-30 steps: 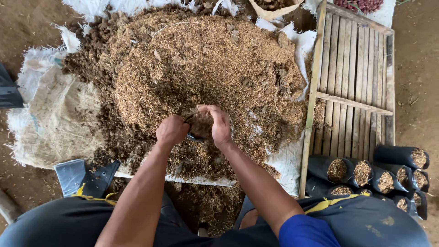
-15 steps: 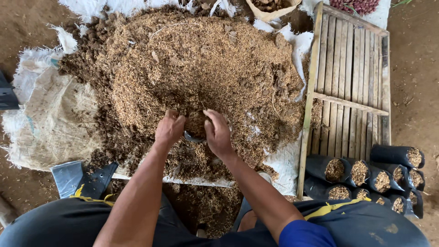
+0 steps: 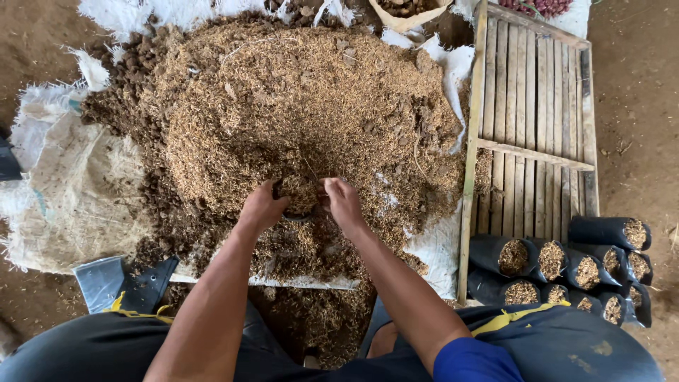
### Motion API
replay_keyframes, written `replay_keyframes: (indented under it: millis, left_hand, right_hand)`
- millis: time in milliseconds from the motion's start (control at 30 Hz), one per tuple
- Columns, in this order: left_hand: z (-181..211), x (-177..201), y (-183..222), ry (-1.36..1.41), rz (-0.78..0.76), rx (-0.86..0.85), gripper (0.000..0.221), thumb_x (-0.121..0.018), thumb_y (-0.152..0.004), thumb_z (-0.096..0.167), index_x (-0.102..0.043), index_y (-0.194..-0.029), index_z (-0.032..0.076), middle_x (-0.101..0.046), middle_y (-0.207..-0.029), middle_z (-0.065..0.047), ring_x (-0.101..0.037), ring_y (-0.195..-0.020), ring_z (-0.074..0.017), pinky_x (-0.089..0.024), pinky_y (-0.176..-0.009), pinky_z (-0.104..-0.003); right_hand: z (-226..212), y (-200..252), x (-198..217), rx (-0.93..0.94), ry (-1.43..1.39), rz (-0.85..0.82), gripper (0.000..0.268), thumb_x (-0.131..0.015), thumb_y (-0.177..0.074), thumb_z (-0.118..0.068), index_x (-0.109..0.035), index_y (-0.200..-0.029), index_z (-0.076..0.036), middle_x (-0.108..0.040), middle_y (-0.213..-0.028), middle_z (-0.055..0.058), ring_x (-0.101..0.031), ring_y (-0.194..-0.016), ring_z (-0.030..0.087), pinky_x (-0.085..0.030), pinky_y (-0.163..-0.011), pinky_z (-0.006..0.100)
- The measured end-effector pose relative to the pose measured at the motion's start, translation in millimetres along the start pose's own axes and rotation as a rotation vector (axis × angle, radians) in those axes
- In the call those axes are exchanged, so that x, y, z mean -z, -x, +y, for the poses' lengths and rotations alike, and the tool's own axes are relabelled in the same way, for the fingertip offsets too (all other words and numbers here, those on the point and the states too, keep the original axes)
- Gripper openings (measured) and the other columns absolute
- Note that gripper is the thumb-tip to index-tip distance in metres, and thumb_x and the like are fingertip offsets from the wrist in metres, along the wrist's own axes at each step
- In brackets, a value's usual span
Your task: The person mixes soil, husks, and compost on a plastic sheet and then fills small black planting bags with the mixture by hand.
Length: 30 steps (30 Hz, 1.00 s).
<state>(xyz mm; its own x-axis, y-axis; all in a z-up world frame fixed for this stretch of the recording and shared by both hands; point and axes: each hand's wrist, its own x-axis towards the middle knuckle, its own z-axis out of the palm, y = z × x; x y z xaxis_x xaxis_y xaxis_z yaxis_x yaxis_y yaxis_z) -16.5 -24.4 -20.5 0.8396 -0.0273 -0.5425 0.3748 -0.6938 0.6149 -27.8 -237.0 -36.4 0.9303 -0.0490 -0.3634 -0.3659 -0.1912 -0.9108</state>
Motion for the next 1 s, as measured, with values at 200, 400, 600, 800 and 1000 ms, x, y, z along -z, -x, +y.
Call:
replay_keyframes:
  millis: [200, 400, 600, 800, 1000]
  left_hand:
    - [13.2, 12.0, 12.5, 0.236, -0.053, 0.079, 0.07, -0.072, -0.083, 0.053, -0.058, -0.146, 0.026, -0.071, -0.127, -0.015, -0.063, -0.125, -0.0374, -0.051, -0.107, -0.052]
    - [38.7, 26.5, 32.2, 0.244, -0.088, 0.071, 0.096, -0.077, -0.079, 0.063, -0.043, -0.157, 0.021, -0.063, -0.14, -0.022, -0.056, -0.133, -0.0435, -0.046, -0.112, -0.057]
    - [15.9, -8.5, 5.0, 0.01, -0.058, 0.087, 0.079, -0.075, -0.083, 0.041, -0.044, -0.155, 0.029, -0.069, -0.13, -0.019, -0.064, -0.125, -0.0398, -0.052, -0.108, -0.053]
    - [10.3, -8.4, -0.7, 0.06, -0.056, 0.065, 0.077, -0.074, -0.084, 0.034, -0.046, -0.155, 0.023, -0.068, -0.129, -0.025, -0.063, -0.124, -0.0446, -0.052, -0.106, -0.057]
    - [-6.2, 6.6, 1.1, 0.526, -0.056, 0.106, 0.057, -0.067, -0.101, 0.055, -0.064, -0.137, 0.01, -0.07, -0.096, -0.02, -0.064, -0.064, -0.0202, -0.051, -0.051, -0.028]
  right_hand:
    - [-25.5, 12.7, 18.0, 0.128, 0.262, -0.08, 0.025, -0.069, -0.096, -0.031, -0.074, -0.087, -0.008, -0.062, -0.076, 0.005, -0.057, -0.079, 0.015, -0.046, -0.072, 0.033]
    - [-103.7, 47.3, 14.9, -0.094, 0.305, -0.25, 0.08, -0.063, -0.096, -0.063, -0.05, -0.145, -0.002, -0.064, -0.126, 0.026, -0.063, -0.114, 0.036, -0.052, -0.091, 0.046]
    - [-86.7, 45.1, -13.7, -0.206, 0.407, -0.227, 0.059, -0.066, -0.097, -0.034, -0.048, -0.145, -0.003, -0.062, -0.131, 0.02, -0.061, -0.124, 0.036, -0.051, -0.101, 0.048]
    - [-111.3, 49.4, 1.5, -0.24, 0.422, -0.304, 0.063, -0.07, -0.093, -0.04, -0.051, -0.142, -0.006, -0.064, -0.135, 0.02, -0.06, -0.128, 0.037, -0.049, -0.104, 0.05]
    - [-63.2, 19.2, 12.6, 0.011, 0.426, -0.057, 0.022, -0.061, -0.095, -0.021, -0.076, -0.107, -0.011, -0.074, -0.096, 0.012, -0.07, -0.095, 0.027, -0.052, -0.084, 0.041]
